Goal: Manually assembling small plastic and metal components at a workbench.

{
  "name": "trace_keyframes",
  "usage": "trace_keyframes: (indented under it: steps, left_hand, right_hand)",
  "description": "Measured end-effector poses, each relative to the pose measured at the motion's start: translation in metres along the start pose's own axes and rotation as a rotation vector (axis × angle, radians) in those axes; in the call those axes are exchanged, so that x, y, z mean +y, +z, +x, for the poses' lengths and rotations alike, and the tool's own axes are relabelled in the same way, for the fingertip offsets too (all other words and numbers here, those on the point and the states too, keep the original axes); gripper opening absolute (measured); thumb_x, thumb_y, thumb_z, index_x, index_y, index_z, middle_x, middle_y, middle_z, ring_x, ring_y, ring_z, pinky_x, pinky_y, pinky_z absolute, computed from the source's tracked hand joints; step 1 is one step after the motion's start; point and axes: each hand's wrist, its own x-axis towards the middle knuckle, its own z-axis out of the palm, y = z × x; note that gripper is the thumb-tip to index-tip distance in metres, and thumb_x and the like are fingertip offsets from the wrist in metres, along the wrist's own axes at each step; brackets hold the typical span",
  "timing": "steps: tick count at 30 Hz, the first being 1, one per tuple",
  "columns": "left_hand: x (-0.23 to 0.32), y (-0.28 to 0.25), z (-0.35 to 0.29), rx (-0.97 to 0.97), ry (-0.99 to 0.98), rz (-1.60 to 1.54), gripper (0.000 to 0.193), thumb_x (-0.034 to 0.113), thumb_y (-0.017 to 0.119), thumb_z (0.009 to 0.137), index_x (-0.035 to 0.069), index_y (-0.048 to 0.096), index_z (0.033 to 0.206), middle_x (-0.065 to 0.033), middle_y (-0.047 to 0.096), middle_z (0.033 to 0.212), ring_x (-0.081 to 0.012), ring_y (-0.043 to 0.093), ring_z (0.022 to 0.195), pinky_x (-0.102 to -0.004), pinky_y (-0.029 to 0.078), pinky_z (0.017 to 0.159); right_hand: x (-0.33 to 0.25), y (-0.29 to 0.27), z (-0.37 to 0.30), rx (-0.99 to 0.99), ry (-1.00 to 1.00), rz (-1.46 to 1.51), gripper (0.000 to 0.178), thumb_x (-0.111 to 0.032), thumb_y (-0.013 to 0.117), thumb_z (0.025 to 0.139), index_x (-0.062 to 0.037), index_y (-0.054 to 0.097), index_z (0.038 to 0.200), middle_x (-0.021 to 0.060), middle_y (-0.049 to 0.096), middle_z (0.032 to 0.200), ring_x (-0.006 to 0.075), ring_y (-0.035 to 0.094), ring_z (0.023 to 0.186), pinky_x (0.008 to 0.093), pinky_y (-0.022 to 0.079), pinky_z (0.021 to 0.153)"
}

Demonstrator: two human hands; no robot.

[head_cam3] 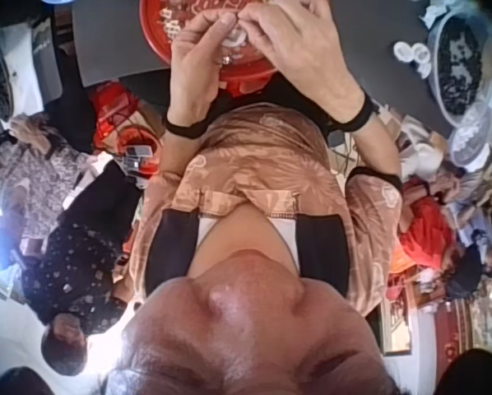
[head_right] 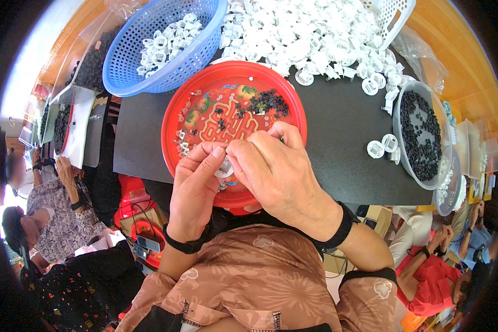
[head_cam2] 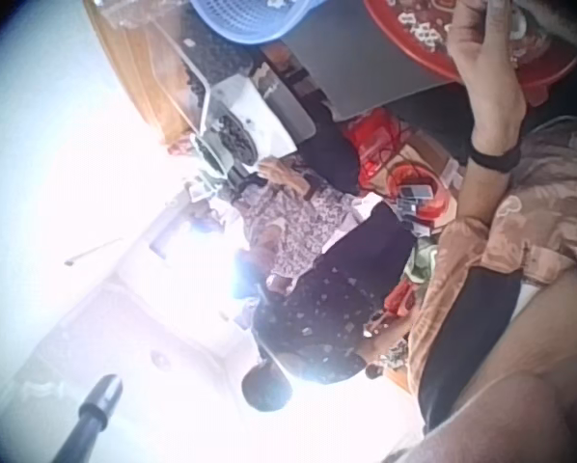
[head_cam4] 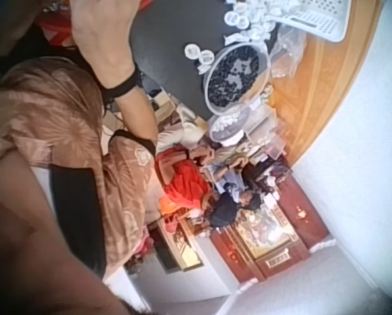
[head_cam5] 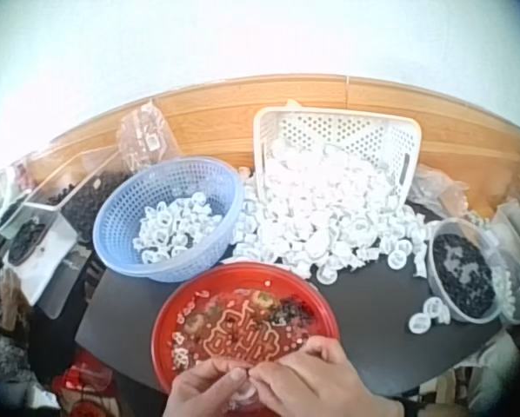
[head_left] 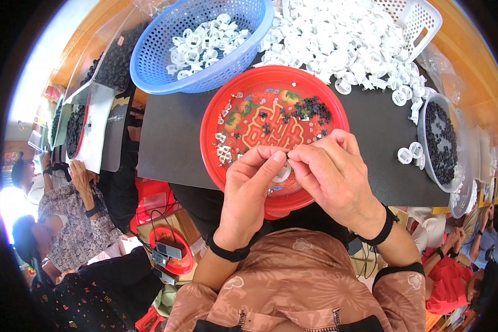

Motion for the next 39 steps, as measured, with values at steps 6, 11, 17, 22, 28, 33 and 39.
trace_keyframes:
  steps: [6,11,17,22,28,33,39]
  left_hand:
    - [0.001,-0.001,-0.001,-0.078,-0.07,-0.172,0.023,0.017,0.053,0.1,-0.001,0.064,0.111,-0.0052,0.067,0.101,-0.0107,0.063,0.092,-0.028,0.051,0.083]
    - [0.008,-0.002,-0.001,-0.152,-0.197,-0.352,0.037,0.013,0.048,0.1,-0.009,0.051,0.131,-0.0133,0.062,0.119,-0.0191,0.06,0.11,-0.036,0.048,0.097]
    - [0.005,-0.004,-0.001,-0.207,-0.194,-0.326,0.042,0.012,0.048,0.101,-0.008,0.044,0.137,-0.0161,0.055,0.132,-0.0226,0.056,0.12,-0.0396,0.046,0.103]
    - [0.003,-0.003,0.0,-0.202,-0.149,-0.296,0.041,0.011,0.05,0.1,-0.005,0.045,0.138,-0.0151,0.056,0.132,-0.0216,0.057,0.119,-0.0386,0.048,0.101]
    - [-0.003,-0.005,-0.001,-0.158,-0.126,-0.279,0.037,0.009,0.052,0.1,-0.003,0.05,0.135,-0.012,0.06,0.127,-0.018,0.059,0.115,-0.0332,0.05,0.098]
    - [-0.006,-0.004,-0.005,-0.088,-0.105,-0.232,0.036,0.008,0.054,0.099,-0.002,0.052,0.133,-0.0098,0.061,0.124,-0.0153,0.06,0.112,-0.0294,0.051,0.096]
    - [-0.009,0.002,-0.007,-0.029,-0.006,-0.12,0.034,0.005,0.059,0.096,0.0,0.057,0.13,-0.0063,0.063,0.119,-0.0125,0.06,0.108,-0.0278,0.051,0.093]
  right_hand:
    - [-0.002,-0.005,0.004,-0.01,0.109,0.125,0.02,-0.003,0.072,0.075,-0.0059,0.057,0.088,0.0035,0.056,0.079,0.0219,0.056,0.071,0.036,0.042,0.072]
    - [-0.012,-0.007,-0.001,-0.085,0.136,0.097,0.021,-0.004,0.073,0.074,-0.0057,0.057,0.088,0.0042,0.054,0.078,0.0227,0.055,0.072,0.036,0.042,0.073]
    - [-0.01,-0.004,-0.001,-0.099,0.151,0.051,0.02,-0.006,0.072,0.076,-0.0052,0.057,0.089,0.0062,0.053,0.079,0.0234,0.055,0.076,0.038,0.042,0.075]
    - [-0.014,-0.008,0.003,-0.096,0.207,0.076,0.025,0.0,0.075,0.072,-0.0055,0.062,0.092,0.0055,0.059,0.079,0.0271,0.057,0.074,0.0361,0.048,0.07]
    - [-0.012,-0.003,0.0,-0.079,0.195,0.129,0.022,-0.003,0.071,0.076,-0.0054,0.056,0.092,0.0062,0.054,0.08,0.0247,0.055,0.074,0.0383,0.042,0.074]
    - [-0.014,0.003,-0.002,-0.013,0.151,0.09,0.023,-0.003,0.072,0.075,-0.0051,0.056,0.092,0.0061,0.053,0.079,0.0241,0.055,0.072,0.0374,0.042,0.073]
    - [-0.016,0.002,-0.001,-0.022,0.138,0.024,0.024,-0.001,0.073,0.073,-0.0044,0.06,0.093,0.0045,0.056,0.079,0.0234,0.057,0.072,0.0362,0.046,0.072]
